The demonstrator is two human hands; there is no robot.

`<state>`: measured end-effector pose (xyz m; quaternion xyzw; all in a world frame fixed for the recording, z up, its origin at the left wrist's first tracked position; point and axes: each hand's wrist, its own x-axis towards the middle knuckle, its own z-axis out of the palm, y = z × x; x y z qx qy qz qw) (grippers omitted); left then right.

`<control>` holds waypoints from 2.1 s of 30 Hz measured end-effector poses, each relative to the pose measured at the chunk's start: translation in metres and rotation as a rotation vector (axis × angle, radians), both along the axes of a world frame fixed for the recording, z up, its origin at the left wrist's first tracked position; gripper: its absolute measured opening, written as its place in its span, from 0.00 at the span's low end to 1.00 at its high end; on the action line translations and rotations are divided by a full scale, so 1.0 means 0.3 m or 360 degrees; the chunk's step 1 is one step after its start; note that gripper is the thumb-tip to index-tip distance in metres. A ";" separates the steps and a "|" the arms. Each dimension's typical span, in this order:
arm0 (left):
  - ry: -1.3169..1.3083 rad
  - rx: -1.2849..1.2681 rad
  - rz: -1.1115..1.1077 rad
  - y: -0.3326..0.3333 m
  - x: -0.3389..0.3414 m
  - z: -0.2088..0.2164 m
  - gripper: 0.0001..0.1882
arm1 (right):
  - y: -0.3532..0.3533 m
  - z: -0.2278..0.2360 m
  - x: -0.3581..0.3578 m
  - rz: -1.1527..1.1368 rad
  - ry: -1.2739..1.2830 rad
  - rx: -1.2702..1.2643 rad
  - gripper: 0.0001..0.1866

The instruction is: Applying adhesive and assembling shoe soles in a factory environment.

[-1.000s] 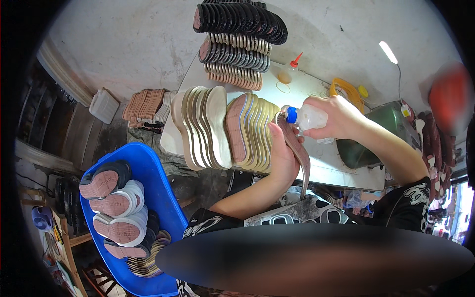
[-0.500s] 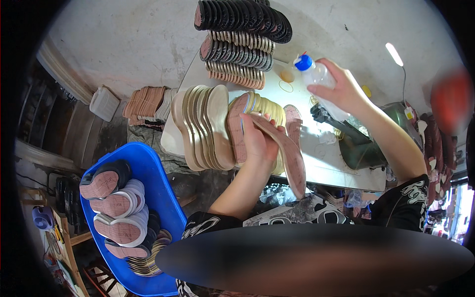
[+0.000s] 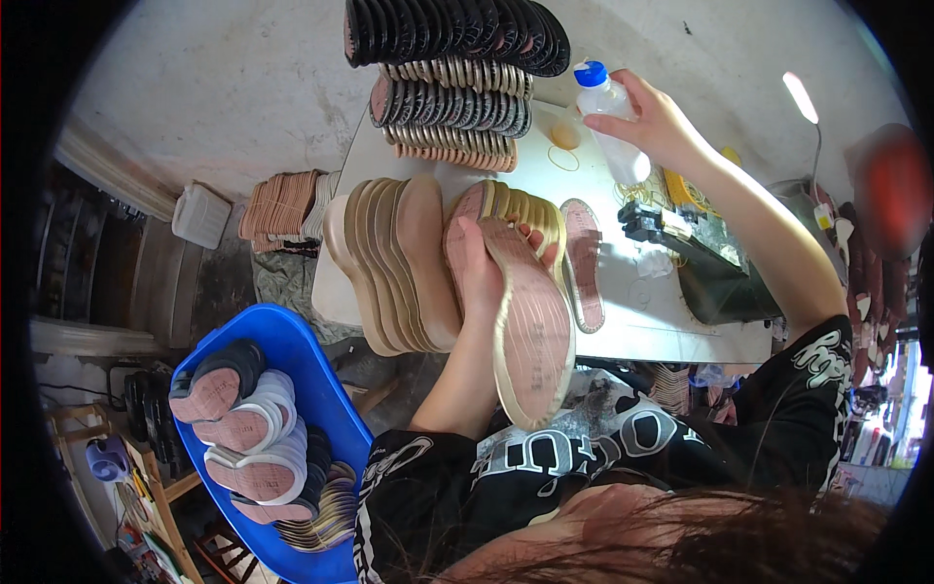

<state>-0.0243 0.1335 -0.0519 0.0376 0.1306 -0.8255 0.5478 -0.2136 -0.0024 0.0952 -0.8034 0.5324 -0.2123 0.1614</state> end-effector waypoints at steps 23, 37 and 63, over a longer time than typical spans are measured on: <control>-0.0608 -0.0083 0.0057 -0.043 -0.050 -0.021 0.33 | -0.193 -0.208 0.129 -0.0412 0.0410 0.0626 0.36; -0.0845 -0.0449 0.0541 0.072 -0.230 0.095 0.30 | 0.530 -0.188 0.042 0.0379 0.0172 -0.0206 0.33; -0.0996 -0.0765 0.0195 0.215 -0.520 0.114 0.34 | 0.745 -0.220 -0.239 -0.0118 -0.0267 -0.0475 0.30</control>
